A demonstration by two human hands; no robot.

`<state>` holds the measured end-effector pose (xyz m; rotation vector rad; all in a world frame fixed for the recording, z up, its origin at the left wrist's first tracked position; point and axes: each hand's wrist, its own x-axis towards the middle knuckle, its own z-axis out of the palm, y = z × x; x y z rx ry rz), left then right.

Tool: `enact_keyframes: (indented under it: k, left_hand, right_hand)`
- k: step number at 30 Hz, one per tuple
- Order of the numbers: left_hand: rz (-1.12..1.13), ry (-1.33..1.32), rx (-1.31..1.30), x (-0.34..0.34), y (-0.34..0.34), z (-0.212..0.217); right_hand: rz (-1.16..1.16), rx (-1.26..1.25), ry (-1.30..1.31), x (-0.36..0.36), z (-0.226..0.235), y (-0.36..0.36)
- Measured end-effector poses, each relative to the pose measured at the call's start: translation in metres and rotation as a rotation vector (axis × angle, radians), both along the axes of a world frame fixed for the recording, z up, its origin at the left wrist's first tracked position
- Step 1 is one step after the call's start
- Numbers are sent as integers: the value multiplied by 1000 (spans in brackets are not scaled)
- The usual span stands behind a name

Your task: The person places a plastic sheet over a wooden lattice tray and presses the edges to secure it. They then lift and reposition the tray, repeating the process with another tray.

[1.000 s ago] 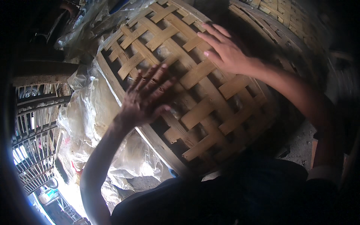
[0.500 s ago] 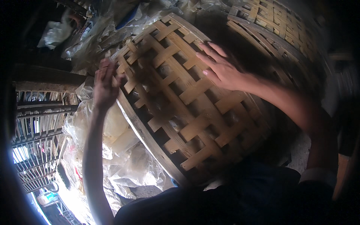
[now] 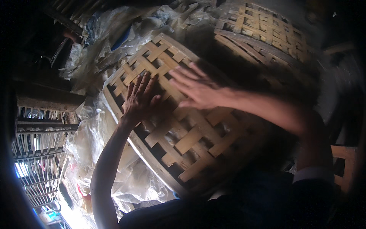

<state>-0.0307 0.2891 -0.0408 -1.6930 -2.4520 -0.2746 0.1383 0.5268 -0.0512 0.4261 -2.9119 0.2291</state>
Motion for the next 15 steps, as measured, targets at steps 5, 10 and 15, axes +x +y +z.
enact_keyframes:
  k: [5, 10, 15]
  left_hand:
    - [-3, -12, -41, 4, 2, 9]
    - [24, -43, -75, 12, 0, 7]
    - [-10, -72, -66, 12, 9, 10]
  right_hand:
    - [39, 27, -88, 1, -2, -5]
    - [-234, 122, -165, -16, -4, 58]
    - [-487, -431, -171, 4, 4, 112]
